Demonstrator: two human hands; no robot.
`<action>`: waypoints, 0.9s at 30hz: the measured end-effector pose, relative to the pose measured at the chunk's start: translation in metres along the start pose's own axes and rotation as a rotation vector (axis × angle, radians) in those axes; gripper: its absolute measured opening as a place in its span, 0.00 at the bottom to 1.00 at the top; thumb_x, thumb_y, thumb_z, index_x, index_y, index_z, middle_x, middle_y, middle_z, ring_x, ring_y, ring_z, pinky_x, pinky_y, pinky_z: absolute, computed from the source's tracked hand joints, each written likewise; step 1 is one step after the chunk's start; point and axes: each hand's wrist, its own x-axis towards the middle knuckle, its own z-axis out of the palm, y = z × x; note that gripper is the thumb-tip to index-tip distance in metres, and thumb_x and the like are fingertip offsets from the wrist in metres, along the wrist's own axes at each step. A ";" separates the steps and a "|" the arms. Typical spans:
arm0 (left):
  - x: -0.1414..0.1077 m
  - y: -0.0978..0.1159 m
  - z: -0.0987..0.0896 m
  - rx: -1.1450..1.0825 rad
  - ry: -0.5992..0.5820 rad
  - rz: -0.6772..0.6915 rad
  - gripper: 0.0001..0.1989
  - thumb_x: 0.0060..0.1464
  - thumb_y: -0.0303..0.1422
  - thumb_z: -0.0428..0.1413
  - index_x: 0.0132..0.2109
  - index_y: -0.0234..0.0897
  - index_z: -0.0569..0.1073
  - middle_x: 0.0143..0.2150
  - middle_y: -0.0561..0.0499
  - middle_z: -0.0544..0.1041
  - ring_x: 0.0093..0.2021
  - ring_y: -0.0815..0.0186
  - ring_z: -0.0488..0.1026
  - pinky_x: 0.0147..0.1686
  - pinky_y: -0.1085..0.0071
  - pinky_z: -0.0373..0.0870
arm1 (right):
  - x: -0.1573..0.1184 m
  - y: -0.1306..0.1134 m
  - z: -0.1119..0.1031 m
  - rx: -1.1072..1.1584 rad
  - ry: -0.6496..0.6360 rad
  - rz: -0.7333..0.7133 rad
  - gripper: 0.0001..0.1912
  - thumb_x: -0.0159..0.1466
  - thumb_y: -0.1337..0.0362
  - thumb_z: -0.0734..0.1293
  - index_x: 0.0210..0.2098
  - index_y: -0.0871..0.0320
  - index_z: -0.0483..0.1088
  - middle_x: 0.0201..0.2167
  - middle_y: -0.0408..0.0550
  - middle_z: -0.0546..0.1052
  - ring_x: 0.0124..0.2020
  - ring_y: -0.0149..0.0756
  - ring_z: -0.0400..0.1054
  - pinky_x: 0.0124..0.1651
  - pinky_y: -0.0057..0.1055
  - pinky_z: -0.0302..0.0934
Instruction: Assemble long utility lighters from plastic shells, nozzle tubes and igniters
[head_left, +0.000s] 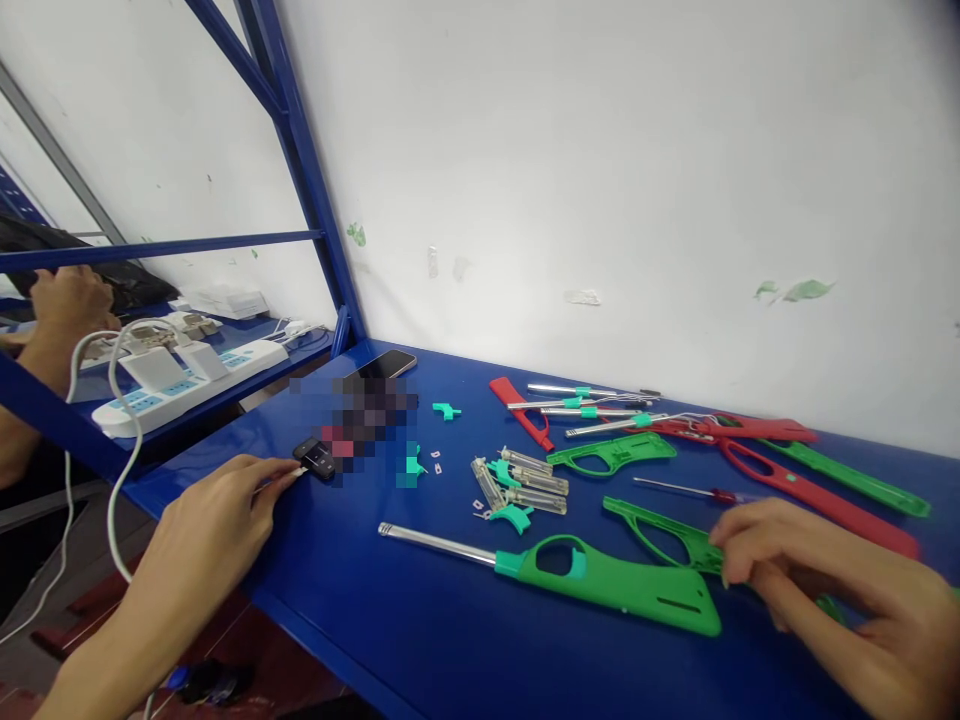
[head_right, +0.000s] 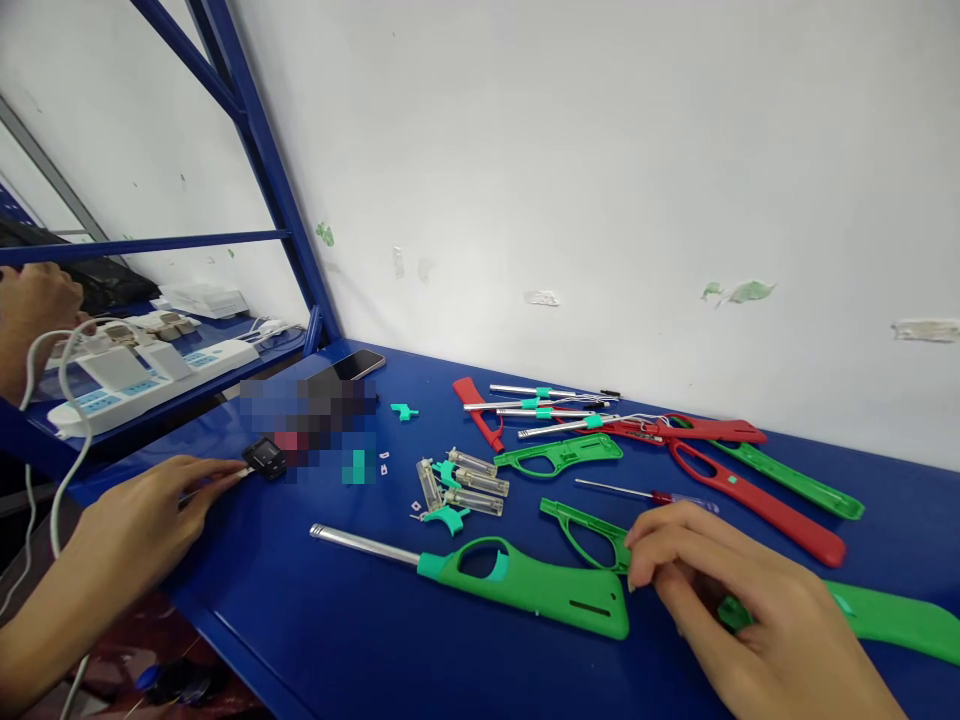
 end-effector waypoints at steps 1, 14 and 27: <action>-0.001 0.000 0.000 0.001 -0.003 -0.002 0.25 0.68 0.44 0.42 0.53 0.42 0.80 0.54 0.47 0.82 0.51 0.51 0.79 0.45 0.63 0.69 | 0.000 -0.003 0.002 -0.029 0.002 -0.036 0.11 0.67 0.59 0.68 0.28 0.45 0.76 0.37 0.54 0.81 0.38 0.52 0.79 0.33 0.39 0.74; 0.002 0.004 0.001 -0.073 -0.016 -0.002 0.24 0.66 0.48 0.43 0.48 0.40 0.78 0.45 0.43 0.81 0.49 0.48 0.76 0.44 0.59 0.68 | 0.179 -0.138 0.159 0.029 -0.576 -0.330 0.13 0.75 0.60 0.65 0.55 0.58 0.74 0.56 0.55 0.77 0.56 0.47 0.72 0.60 0.52 0.66; 0.007 0.012 0.011 -0.153 0.025 -0.025 0.23 0.63 0.48 0.42 0.41 0.39 0.76 0.37 0.41 0.76 0.42 0.46 0.72 0.41 0.55 0.65 | 0.224 -0.141 0.263 0.051 -0.778 -0.164 0.17 0.73 0.56 0.68 0.56 0.58 0.73 0.55 0.53 0.76 0.50 0.43 0.75 0.52 0.46 0.73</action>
